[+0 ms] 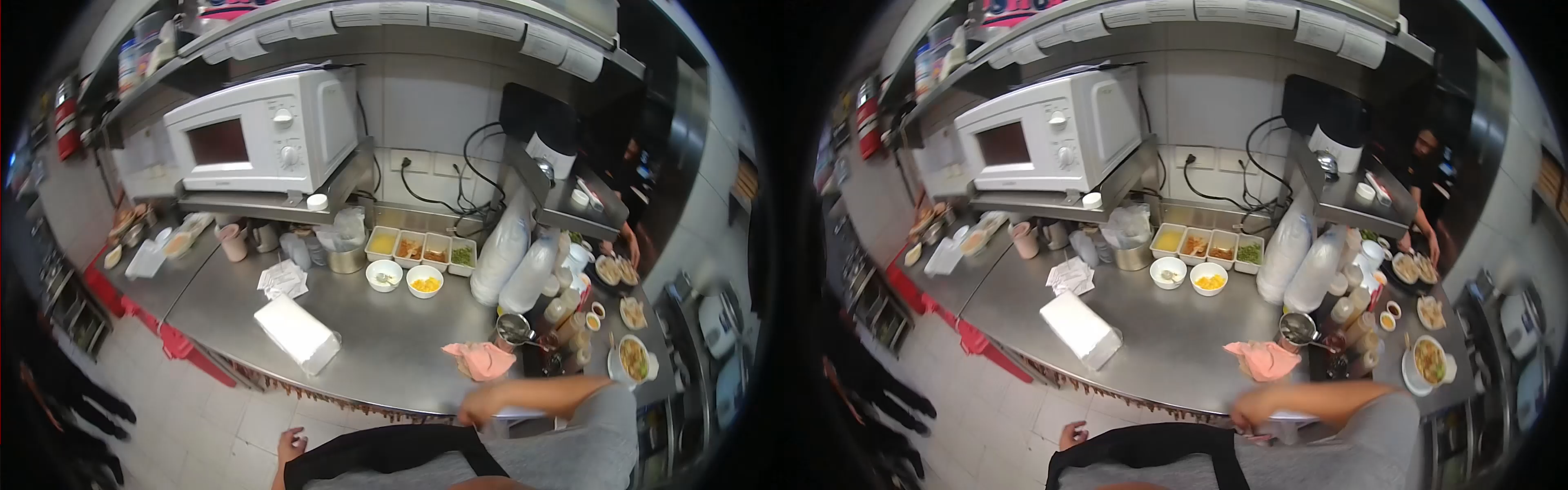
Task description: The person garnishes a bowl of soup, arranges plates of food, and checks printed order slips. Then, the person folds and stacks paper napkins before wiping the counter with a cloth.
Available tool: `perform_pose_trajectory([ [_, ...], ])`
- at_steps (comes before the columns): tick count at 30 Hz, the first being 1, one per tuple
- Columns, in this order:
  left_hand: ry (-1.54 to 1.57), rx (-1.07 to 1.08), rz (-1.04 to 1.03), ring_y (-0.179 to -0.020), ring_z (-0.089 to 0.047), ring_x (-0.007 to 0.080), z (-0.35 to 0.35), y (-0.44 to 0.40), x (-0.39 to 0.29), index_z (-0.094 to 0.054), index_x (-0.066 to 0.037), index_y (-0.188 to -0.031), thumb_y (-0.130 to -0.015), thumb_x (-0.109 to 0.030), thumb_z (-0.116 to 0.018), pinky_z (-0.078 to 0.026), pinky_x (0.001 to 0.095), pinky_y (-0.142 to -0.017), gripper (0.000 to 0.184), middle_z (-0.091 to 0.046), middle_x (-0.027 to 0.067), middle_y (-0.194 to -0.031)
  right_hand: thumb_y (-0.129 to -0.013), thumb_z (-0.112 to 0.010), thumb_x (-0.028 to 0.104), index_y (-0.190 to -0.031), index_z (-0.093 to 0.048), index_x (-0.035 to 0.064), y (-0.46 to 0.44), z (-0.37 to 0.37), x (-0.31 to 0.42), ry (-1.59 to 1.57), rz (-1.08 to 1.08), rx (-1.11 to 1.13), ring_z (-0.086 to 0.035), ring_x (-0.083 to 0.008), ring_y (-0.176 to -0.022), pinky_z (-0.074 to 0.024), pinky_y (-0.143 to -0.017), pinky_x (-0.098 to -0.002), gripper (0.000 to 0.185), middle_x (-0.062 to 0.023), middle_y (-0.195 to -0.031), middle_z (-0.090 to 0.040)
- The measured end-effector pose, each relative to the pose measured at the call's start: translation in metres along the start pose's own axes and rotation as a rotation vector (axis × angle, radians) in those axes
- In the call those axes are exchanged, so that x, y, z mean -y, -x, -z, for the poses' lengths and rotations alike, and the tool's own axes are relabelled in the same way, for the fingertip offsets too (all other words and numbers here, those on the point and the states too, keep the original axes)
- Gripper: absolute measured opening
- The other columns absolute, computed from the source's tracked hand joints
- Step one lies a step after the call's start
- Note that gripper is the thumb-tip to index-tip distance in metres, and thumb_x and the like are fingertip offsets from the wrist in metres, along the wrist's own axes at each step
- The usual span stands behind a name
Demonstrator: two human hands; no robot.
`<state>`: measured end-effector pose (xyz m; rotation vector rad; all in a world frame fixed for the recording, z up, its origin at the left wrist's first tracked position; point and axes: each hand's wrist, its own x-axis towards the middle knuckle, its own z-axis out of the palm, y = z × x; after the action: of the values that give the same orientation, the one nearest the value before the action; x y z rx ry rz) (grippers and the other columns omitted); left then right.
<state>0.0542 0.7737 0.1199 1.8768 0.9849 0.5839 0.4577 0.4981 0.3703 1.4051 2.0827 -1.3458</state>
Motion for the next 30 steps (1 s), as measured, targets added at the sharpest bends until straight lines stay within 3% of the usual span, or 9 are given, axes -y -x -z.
perform_pose_trajectory([
  [1,-0.059,-0.067,-0.094,-0.088,-0.060,0.0220,0.029,-0.022,-0.032,-0.060,-0.010,-0.112,-0.078,-0.001,-0.063,-0.052,0.0302,-0.069,0.035,-0.055,0.0104,-0.108,-0.076,-0.069,0.020,-0.081,-0.068,0.0073,0.019,0.035,0.021,-0.350,-0.027,-0.282,-0.064,-0.0211,-0.082,-0.0485,-0.077,-0.0334,0.014,-0.0054,-0.083,-0.069],
  [4,0.014,-0.154,-0.112,-0.093,-0.056,0.0215,0.095,-0.080,-0.079,-0.060,-0.009,-0.108,-0.077,0.002,-0.061,-0.049,0.0315,-0.076,0.033,-0.053,0.0097,-0.111,-0.088,-0.060,0.020,-0.097,-0.064,0.0046,0.094,0.167,0.098,-0.254,-0.132,-1.031,-0.062,-0.0132,-0.081,-0.0503,-0.077,-0.0310,0.018,-0.0025,-0.085,-0.067],
  [7,-0.047,-0.172,-0.208,-0.095,-0.054,0.0209,0.144,-0.127,-0.112,-0.059,-0.008,-0.107,-0.078,0.003,-0.059,-0.047,0.0314,-0.081,0.031,-0.052,0.0092,-0.112,-0.093,-0.054,0.017,-0.101,-0.056,0.0001,0.151,0.276,0.103,-0.273,0.431,-1.560,-0.062,-0.0178,-0.079,-0.0501,-0.071,-0.0323,0.019,-0.0094,-0.088,-0.062],
  [11,0.220,-0.164,-0.160,-0.099,-0.053,0.0190,0.175,-0.163,-0.125,-0.059,-0.007,-0.112,-0.081,-0.001,-0.059,-0.045,0.0299,-0.081,0.032,-0.049,0.0085,-0.121,-0.084,-0.039,-0.011,-0.116,-0.045,-0.0020,0.210,0.392,0.082,-0.604,0.930,-1.984,-0.056,-0.0324,-0.109,-0.0471,-0.094,-0.0404,0.034,-0.0232,-0.120,-0.051],
  [16,0.143,-0.201,-0.246,-0.100,-0.053,0.0159,0.177,-0.159,-0.142,-0.053,-0.005,-0.118,-0.088,-0.005,-0.053,-0.049,0.0271,-0.074,0.030,-0.050,0.0044,-0.118,-0.080,-0.042,-0.015,-0.118,-0.043,-0.0053,0.241,0.474,0.049,-1.025,1.360,-2.121,-0.048,-0.0330,-0.118,-0.0439,-0.097,-0.0403,0.040,-0.0255,-0.136,-0.034],
  [23,0.353,-0.129,-0.176,-0.113,-0.051,0.0187,0.137,-0.132,-0.187,-0.052,0.000,-0.120,-0.088,-0.008,-0.058,-0.045,0.0310,-0.089,0.034,-0.053,0.0083,-0.119,-0.087,-0.056,-0.001,-0.098,-0.054,-0.0007,0.235,0.486,0.001,-1.149,1.620,-1.845,-0.058,-0.0248,-0.087,-0.0483,-0.080,-0.0352,0.011,-0.0136,-0.092,-0.059],
  [25,0.544,0.041,-0.247,-0.115,-0.051,0.0189,0.109,-0.124,-0.211,-0.047,-0.001,-0.125,-0.087,-0.002,-0.054,-0.041,0.0311,-0.096,0.039,-0.053,0.0099,-0.122,-0.087,-0.052,-0.006,-0.104,-0.052,-0.0032,0.171,0.443,-0.025,-0.919,1.480,-1.961,-0.058,-0.0246,-0.088,-0.0491,-0.082,-0.0353,0.016,-0.0146,-0.096,-0.058],
  [27,0.622,0.296,-0.306,-0.117,-0.050,0.0213,0.085,-0.111,-0.258,-0.042,-0.004,-0.132,-0.087,-0.001,-0.054,-0.039,0.0331,-0.098,0.047,-0.048,0.0100,-0.132,-0.087,-0.050,-0.009,-0.128,-0.033,0.0004,0.053,0.371,0.018,-0.855,1.157,-2.222,-0.057,-0.0237,-0.092,-0.0507,-0.083,-0.0322,0.045,-0.0151,-0.100,-0.054],
  [30,0.647,0.196,-0.438,-0.120,-0.049,0.0220,0.045,-0.113,-0.310,-0.040,-0.005,-0.133,-0.084,0.001,-0.055,-0.040,0.0310,-0.096,0.052,-0.047,0.0099,-0.134,-0.083,-0.056,-0.007,-0.137,-0.024,0.0112,-0.097,0.271,0.031,-0.938,0.665,-2.112,-0.049,-0.0101,-0.079,-0.0461,-0.069,-0.0239,0.065,-0.0032,-0.095,-0.044],
])
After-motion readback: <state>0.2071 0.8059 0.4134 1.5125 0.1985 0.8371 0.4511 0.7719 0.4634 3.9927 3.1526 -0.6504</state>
